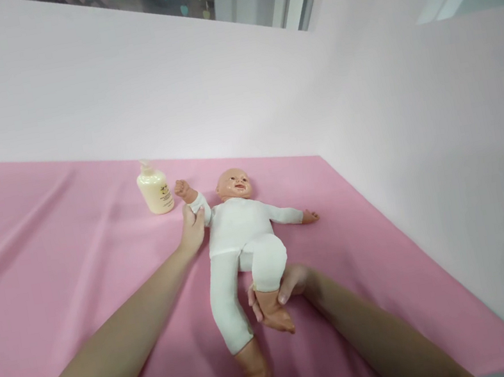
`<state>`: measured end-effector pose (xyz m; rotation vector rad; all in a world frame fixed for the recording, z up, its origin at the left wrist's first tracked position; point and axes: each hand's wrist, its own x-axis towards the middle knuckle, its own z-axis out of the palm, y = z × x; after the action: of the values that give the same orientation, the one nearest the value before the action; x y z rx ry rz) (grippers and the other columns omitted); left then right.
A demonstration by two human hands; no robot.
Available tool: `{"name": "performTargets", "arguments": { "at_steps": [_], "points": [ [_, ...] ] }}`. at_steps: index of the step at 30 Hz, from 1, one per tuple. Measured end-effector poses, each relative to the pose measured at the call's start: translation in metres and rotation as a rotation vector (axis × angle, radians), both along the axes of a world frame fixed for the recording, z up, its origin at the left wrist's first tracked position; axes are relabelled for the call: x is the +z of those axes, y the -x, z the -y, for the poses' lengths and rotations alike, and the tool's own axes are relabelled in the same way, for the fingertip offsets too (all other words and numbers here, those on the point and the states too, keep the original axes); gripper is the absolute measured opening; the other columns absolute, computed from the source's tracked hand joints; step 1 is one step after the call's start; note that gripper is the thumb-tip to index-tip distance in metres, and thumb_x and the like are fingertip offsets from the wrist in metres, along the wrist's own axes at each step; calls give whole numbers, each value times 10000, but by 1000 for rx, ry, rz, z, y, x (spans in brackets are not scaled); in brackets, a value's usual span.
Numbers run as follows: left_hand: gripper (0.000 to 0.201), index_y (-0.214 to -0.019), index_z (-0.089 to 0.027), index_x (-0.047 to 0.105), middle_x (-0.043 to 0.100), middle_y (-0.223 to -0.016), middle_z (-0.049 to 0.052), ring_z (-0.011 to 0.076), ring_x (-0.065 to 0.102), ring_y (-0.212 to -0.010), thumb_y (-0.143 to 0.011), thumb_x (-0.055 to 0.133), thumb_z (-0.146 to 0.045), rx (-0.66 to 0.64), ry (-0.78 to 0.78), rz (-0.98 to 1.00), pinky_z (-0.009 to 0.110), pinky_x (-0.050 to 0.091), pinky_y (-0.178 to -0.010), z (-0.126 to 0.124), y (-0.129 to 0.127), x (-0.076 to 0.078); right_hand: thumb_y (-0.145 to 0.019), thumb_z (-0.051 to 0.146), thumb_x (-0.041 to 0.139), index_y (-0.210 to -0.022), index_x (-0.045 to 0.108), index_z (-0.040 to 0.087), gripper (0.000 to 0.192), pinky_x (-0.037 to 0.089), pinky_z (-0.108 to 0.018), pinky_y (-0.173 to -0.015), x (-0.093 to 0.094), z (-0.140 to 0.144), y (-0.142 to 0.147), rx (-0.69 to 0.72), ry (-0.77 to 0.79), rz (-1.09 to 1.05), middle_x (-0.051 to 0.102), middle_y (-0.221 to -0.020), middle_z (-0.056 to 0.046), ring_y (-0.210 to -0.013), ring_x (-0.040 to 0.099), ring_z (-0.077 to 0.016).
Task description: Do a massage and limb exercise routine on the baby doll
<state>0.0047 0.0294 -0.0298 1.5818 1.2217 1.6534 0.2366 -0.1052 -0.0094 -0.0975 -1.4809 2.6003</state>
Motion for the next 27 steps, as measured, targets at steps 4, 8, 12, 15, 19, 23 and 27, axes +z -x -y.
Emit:
{"name": "performTargets", "arguments": {
  "at_steps": [4,8,12,15,19,23,27],
  "points": [
    [175,-963,-210,434,469,-924,35,182,490,-914,-900,442,-373,-3,-34,-53,372,414,-899,2,0,2,-573,346,754,-993,581,106,513,455,-286,-648,-6,0,-4,-58,64,-46,682,-840,-98,-726,628,-186],
    [224,-1062,-198,466,476,-1036,73,216,472,-1035,-892,462,-344,-19,-156,-209,418,379,-971,7,-3,10,-569,398,715,-987,565,116,526,446,-301,-677,-7,1,-5,-217,148,-153,657,-772,-64,-718,608,-182],
    [334,-1197,-198,458,478,-1194,109,248,421,-1175,-884,473,-317,-101,-280,-349,461,320,-1044,12,-5,16,-610,421,671,-986,546,129,493,431,-317,-732,-4,0,-3,-367,203,-203,604,-689,-15,-666,555,-150],
    [337,-1182,-203,502,483,-1209,112,255,431,-1173,-870,499,-331,-167,-294,-417,465,322,-1049,15,-5,17,-671,442,620,-998,535,131,459,421,-300,-712,-1,-1,-3,-485,232,-208,553,-663,9,-634,505,-129],
    [377,-1205,-212,538,464,-1219,111,265,422,-1187,-850,534,-339,-227,-275,-461,455,332,-1046,20,-4,17,-742,422,548,-1024,540,128,408,409,-279,-680,1,-2,-3,-597,253,-166,534,-667,8,-636,470,-124],
    [381,-1222,-234,556,467,-1230,95,265,414,-1192,-850,524,-310,-267,-279,-521,450,318,-1057,24,-4,20,-742,437,544,-1019,544,133,411,384,-239,-600,2,-5,-3,-645,313,-153,496,-621,25,-600,437,-113],
    [381,-1226,-255,564,479,-1241,89,268,418,-1184,-851,499,-261,-263,-287,-601,464,315,-1048,23,-4,20,-762,443,505,-1000,547,124,401,370,-227,-549,3,-6,-3,-685,342,-127,455,-593,26,-580,419,-112]
  ]
}}
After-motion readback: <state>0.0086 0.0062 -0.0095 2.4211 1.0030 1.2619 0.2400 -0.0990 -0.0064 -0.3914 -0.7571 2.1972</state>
